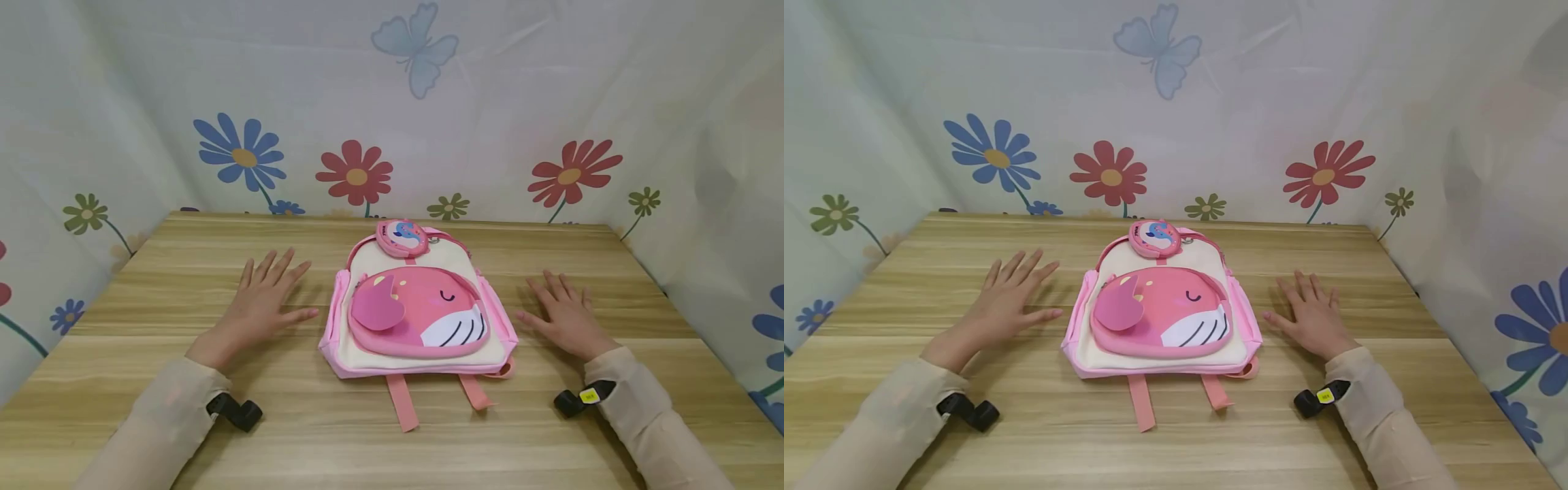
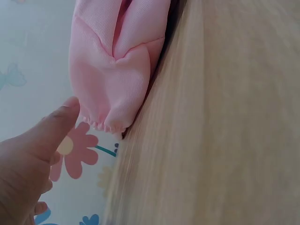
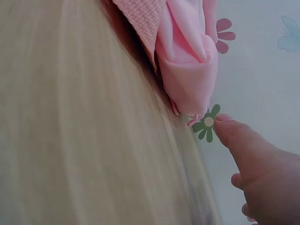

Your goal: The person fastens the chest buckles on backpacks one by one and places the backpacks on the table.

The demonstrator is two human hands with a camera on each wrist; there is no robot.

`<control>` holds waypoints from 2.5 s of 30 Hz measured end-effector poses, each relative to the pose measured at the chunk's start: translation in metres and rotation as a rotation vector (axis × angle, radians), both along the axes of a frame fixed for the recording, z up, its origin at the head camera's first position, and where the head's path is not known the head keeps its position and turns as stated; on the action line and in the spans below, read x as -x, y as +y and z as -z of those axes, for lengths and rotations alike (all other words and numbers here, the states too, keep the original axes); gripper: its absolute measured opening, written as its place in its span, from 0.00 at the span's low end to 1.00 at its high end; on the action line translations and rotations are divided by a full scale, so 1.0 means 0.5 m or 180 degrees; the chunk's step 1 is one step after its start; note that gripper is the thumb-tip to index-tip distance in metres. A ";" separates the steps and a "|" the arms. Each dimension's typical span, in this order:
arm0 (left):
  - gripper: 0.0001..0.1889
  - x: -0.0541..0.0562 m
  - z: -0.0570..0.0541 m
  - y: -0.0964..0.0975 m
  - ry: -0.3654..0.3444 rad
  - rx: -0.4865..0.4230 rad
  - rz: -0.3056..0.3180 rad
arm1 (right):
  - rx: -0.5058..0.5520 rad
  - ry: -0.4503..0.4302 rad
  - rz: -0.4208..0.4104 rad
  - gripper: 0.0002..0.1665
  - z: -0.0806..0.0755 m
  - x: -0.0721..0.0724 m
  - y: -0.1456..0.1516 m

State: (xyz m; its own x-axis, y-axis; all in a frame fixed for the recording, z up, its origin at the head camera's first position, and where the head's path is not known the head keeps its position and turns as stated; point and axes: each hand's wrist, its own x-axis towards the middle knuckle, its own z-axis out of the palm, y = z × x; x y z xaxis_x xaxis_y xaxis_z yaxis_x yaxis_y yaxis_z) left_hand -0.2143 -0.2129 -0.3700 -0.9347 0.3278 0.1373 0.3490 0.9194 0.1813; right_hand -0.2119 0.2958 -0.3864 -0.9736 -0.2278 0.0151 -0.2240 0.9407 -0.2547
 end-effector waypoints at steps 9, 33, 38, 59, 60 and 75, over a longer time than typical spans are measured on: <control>0.46 -0.001 -0.014 0.012 0.0221 -0.0116 0.0137 | 0.0070 0.0008 0.0091 0.49 -0.012 0.002 -0.001; 0.42 -0.050 -0.057 0.074 0.0620 -0.0917 0.0700 | 0.0735 0.0355 -0.0102 0.38 -0.056 -0.028 -0.068; 0.40 -0.052 -0.055 0.077 0.0512 -0.0966 0.0773 | 0.0899 0.0362 -0.0245 0.34 -0.060 -0.033 -0.088; 0.34 -0.046 -0.034 0.081 -0.0078 -0.0942 0.0827 | 0.1058 -0.0037 -0.0473 0.35 -0.049 -0.052 -0.132; 0.34 -0.046 -0.033 0.081 -0.0085 -0.0946 0.0824 | 0.1042 -0.0048 -0.0464 0.35 -0.049 -0.053 -0.133; 0.36 -0.035 -0.008 0.078 -0.0476 -0.1149 0.0674 | 0.0883 -0.0095 -0.0414 0.38 -0.036 -0.054 -0.142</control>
State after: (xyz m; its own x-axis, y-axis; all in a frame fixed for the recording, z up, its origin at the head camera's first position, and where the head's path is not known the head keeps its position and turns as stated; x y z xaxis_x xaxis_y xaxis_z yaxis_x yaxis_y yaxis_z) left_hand -0.1968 -0.1739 -0.3662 -0.8704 0.4701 0.1466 0.4685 0.6989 0.5403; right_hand -0.1851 0.2248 -0.3683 -0.9375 -0.3417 0.0659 -0.3265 0.7984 -0.5060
